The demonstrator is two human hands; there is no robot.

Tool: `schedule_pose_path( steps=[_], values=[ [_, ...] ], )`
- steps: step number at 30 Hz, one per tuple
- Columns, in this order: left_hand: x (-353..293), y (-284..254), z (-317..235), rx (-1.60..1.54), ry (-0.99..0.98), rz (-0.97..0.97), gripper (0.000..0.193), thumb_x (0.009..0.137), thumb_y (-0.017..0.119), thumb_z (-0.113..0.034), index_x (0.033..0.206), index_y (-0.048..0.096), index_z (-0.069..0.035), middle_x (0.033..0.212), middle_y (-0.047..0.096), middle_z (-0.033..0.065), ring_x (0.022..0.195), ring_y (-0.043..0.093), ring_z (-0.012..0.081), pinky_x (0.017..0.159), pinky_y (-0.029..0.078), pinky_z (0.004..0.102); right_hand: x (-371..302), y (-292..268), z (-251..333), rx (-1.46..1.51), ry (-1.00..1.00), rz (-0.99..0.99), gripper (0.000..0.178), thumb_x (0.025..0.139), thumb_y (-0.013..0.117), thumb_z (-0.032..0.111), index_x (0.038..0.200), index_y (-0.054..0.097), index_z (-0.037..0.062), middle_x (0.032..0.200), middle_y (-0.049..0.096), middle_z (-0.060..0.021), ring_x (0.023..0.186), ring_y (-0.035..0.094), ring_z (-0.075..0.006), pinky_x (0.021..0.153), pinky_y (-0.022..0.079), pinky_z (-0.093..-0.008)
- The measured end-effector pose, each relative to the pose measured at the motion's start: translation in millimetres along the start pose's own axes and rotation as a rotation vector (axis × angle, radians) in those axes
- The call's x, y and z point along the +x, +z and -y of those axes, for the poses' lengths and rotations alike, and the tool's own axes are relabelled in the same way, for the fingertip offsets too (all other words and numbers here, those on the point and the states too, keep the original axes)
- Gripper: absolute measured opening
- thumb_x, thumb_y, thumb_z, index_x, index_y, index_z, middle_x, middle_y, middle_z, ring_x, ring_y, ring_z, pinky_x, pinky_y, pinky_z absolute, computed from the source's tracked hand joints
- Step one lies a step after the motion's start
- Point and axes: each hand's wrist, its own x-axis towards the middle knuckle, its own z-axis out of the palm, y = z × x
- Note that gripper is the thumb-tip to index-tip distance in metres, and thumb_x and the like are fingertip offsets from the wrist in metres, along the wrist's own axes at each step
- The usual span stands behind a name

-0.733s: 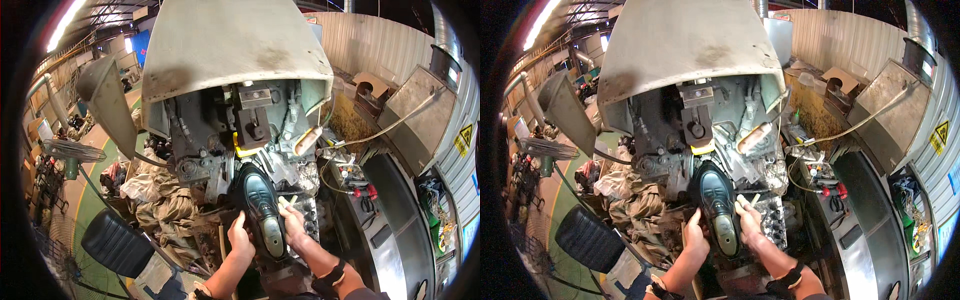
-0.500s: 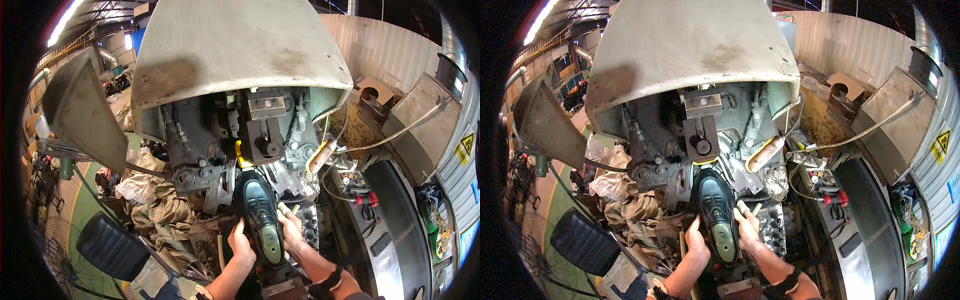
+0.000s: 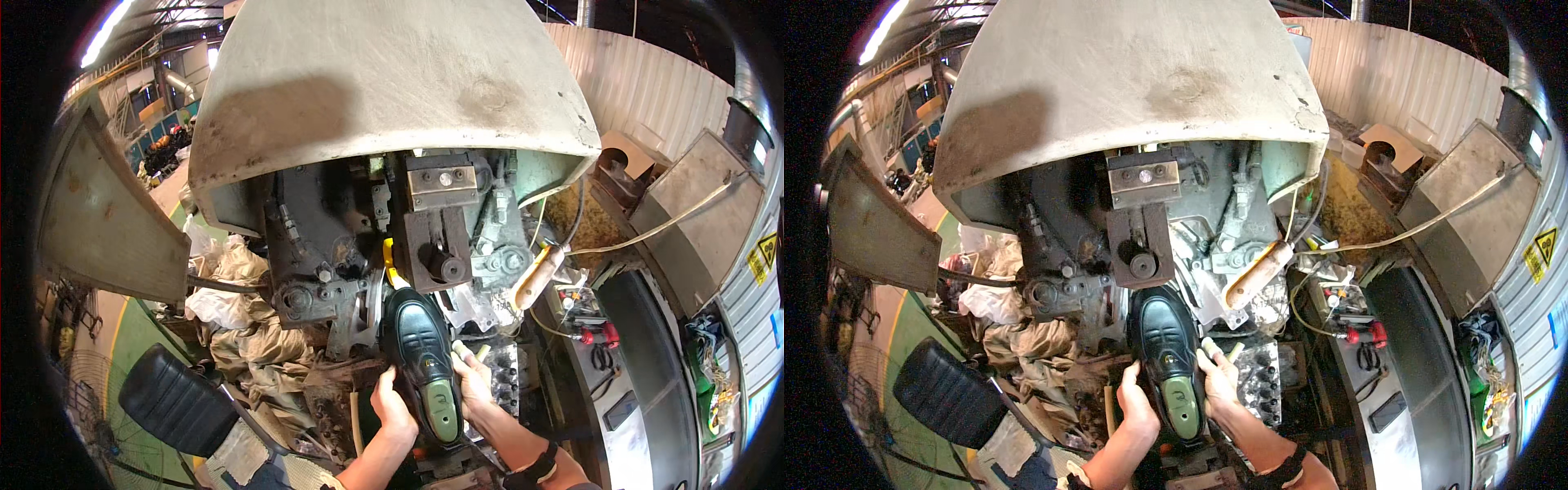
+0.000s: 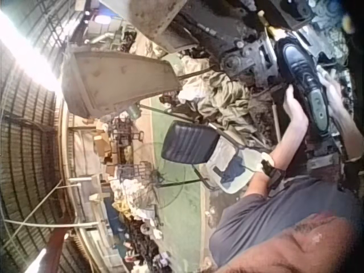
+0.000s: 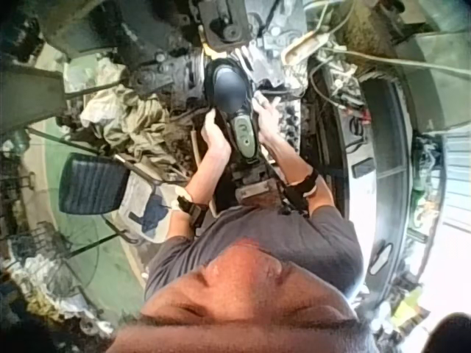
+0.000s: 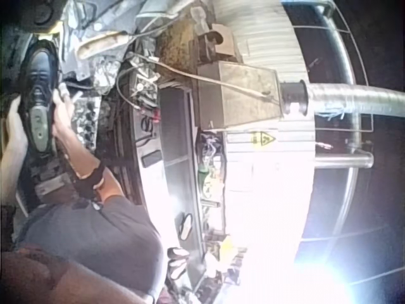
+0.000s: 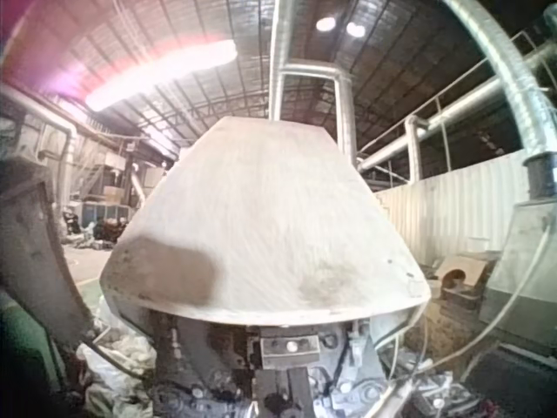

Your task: Operating a toe-lasting machine to shape shoe uppers over lasts and placing finished components on a conveyor belt.

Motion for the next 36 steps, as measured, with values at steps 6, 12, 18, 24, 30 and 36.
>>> schedule_pose_path(
  steps=[6, 12, 18, 24, 30, 36],
  values=[
    [6, 3, 7, 0.03, 0.195, -0.049, 0.02, 0.091, 0.06, -0.016, 0.097, 0.064, 0.002, 0.099, 0.068, 0.0114, 0.089, 0.066, 0.0235, 0.082, 0.053, 0.0359, 6, -4, -2, 0.068, 0.039, 0.168, 0.035, 0.095, 0.061, -0.002, 0.129, 0.054, 0.0067, 0.111, 0.067, -0.0067, 0.096, 0.068, -0.017, 0.084, 0.06, -0.0337],
    [31, -10, 16, 0.077, 0.248, -0.027, 0.014, 0.093, 0.062, -0.012, 0.093, 0.064, 0.001, 0.091, 0.068, 0.007, 0.082, 0.066, 0.019, 0.078, 0.053, 0.0329, 16, -1, -9, 0.067, -0.057, 0.209, 0.041, 0.095, 0.064, 0.002, 0.133, 0.05, 0.0066, 0.121, 0.065, -0.0091, 0.1, 0.068, -0.0183, 0.085, 0.059, -0.0329],
    [42, -22, 23, 0.068, 0.17, 0.008, 0.016, 0.096, 0.061, -0.013, 0.098, 0.067, 0.001, 0.095, 0.07, 0.0071, 0.086, 0.067, 0.0187, 0.081, 0.053, 0.0329, 19, 8, -5, 0.102, -0.028, 0.174, 0.035, 0.097, 0.067, 0.012, 0.128, 0.052, 0.0073, 0.113, 0.068, -0.0117, 0.092, 0.07, -0.0228, 0.076, 0.061, -0.0384],
    [53, -36, 26, -0.081, 0.013, 0.074, 0.028, 0.101, 0.057, -0.021, 0.111, 0.068, 0.002, 0.108, 0.071, 0.0089, 0.097, 0.066, 0.0204, 0.088, 0.052, 0.0348, 3, 21, 10, 0.096, 0.106, 0.13, 0.019, 0.099, 0.066, 0.016, 0.115, 0.058, 0.0098, 0.109, 0.069, -0.0084, 0.09, 0.07, -0.021, 0.076, 0.061, -0.0371],
    [46, -32, 14, 0.075, 0.01, 0.071, 0.03, 0.099, 0.064, -0.025, 0.111, 0.068, 0.001, 0.111, 0.07, 0.0074, 0.101, 0.064, 0.0181, 0.091, 0.05, 0.0342, 18, 4, -1, 0.027, 0.037, 0.067, 0.024, 0.097, 0.07, 0.024, 0.114, 0.063, 0.0093, 0.106, 0.067, -0.0044, 0.086, 0.067, -0.0174, 0.074, 0.059, -0.0355],
    [61, -137, -55, 0.5, 0.703, -0.128, 0.02, 0.097, 0.067, -0.012, 0.113, 0.064, 0.0, 0.103, 0.068, 0.0086, 0.09, 0.064, 0.0152, 0.083, 0.055, 0.0298, 6, -51, 53, -0.311, 0.174, 0.198, 0.045, 0.104, 0.056, 0.028, 0.136, 0.037, 0.0036, 0.114, 0.067, -0.0206, 0.085, 0.073, -0.0258, 0.074, 0.063, -0.0351]
  ],
)
